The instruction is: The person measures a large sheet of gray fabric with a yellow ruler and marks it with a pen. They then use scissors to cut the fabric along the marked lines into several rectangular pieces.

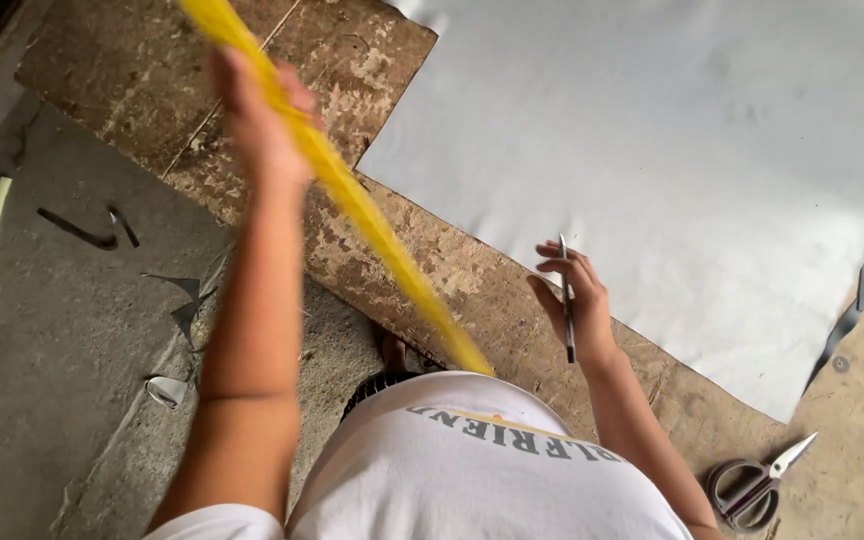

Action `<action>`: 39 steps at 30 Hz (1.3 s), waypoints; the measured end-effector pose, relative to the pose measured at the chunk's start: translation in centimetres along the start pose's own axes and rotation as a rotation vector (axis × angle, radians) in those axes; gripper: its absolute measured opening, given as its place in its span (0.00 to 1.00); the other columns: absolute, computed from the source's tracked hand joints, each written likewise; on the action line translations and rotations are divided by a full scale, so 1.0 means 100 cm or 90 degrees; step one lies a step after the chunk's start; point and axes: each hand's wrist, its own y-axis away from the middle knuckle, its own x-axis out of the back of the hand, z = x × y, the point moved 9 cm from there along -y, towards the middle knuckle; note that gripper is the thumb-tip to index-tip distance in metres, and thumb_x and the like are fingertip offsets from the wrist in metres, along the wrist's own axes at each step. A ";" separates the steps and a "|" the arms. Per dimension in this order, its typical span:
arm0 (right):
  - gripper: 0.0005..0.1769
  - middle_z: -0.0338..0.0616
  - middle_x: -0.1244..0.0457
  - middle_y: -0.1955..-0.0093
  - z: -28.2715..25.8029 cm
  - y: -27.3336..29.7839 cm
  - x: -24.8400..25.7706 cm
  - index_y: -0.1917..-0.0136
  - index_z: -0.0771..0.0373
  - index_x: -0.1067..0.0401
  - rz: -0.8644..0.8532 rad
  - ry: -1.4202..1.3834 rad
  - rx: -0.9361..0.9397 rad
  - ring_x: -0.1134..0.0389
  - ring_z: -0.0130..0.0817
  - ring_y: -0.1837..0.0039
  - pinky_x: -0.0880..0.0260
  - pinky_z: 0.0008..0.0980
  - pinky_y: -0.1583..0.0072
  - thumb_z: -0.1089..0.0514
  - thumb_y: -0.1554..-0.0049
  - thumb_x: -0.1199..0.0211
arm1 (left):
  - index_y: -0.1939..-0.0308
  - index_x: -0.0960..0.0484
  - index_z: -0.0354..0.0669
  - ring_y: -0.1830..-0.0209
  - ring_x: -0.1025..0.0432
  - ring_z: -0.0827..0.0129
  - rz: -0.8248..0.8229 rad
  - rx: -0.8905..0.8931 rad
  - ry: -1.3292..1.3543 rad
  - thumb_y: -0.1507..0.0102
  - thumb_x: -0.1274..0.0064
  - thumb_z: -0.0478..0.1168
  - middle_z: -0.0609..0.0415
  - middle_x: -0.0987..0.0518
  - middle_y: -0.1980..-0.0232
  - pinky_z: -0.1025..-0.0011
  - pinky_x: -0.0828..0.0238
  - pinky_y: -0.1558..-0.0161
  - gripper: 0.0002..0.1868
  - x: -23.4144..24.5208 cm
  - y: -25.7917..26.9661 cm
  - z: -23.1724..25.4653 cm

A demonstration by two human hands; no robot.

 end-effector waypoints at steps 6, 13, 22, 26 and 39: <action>0.07 0.54 0.29 0.47 0.069 0.071 -0.001 0.51 0.64 0.26 -0.031 0.074 -0.097 0.28 0.57 0.41 0.27 0.53 0.42 0.66 0.42 0.32 | 0.44 0.33 0.49 0.85 0.34 0.72 -0.191 -0.106 -0.432 0.19 0.66 0.51 0.55 0.29 0.74 0.80 0.40 0.84 0.13 0.090 -0.012 0.080; 0.09 0.48 0.29 0.45 0.093 0.092 -0.015 0.50 0.58 0.25 -0.033 0.112 -0.139 0.28 0.53 0.41 0.27 0.49 0.43 0.64 0.44 0.29 | 0.63 0.25 0.39 0.88 0.32 0.65 -0.236 0.362 -0.601 0.27 0.56 0.50 0.46 0.24 0.79 0.74 0.33 0.91 0.19 0.203 0.147 -0.170; 0.08 0.54 0.30 0.44 0.085 0.047 -0.014 0.50 0.62 0.26 -0.025 0.111 -0.117 0.29 0.58 0.41 0.29 0.51 0.42 0.68 0.43 0.30 | 0.57 0.23 0.40 0.85 0.30 0.68 -0.211 0.463 -0.568 0.28 0.55 0.52 0.47 0.24 0.77 0.75 0.30 0.88 0.18 0.258 0.174 -0.203; 0.09 0.52 0.29 0.44 0.090 0.051 -0.019 0.50 0.62 0.25 -0.034 0.117 -0.113 0.29 0.56 0.41 0.29 0.50 0.41 0.67 0.43 0.30 | 0.51 0.22 0.40 0.84 0.30 0.68 -0.217 0.461 -0.589 0.28 0.54 0.52 0.48 0.23 0.76 0.75 0.29 0.87 0.18 0.272 0.164 -0.210; 0.09 0.51 0.29 0.44 0.106 0.060 -0.011 0.50 0.60 0.25 -0.033 0.140 -0.144 0.29 0.55 0.40 0.29 0.50 0.40 0.65 0.43 0.29 | 0.41 0.24 0.42 0.85 0.32 0.71 -0.197 0.505 -0.522 0.28 0.54 0.53 0.47 0.24 0.76 0.77 0.31 0.88 0.20 0.287 0.171 -0.224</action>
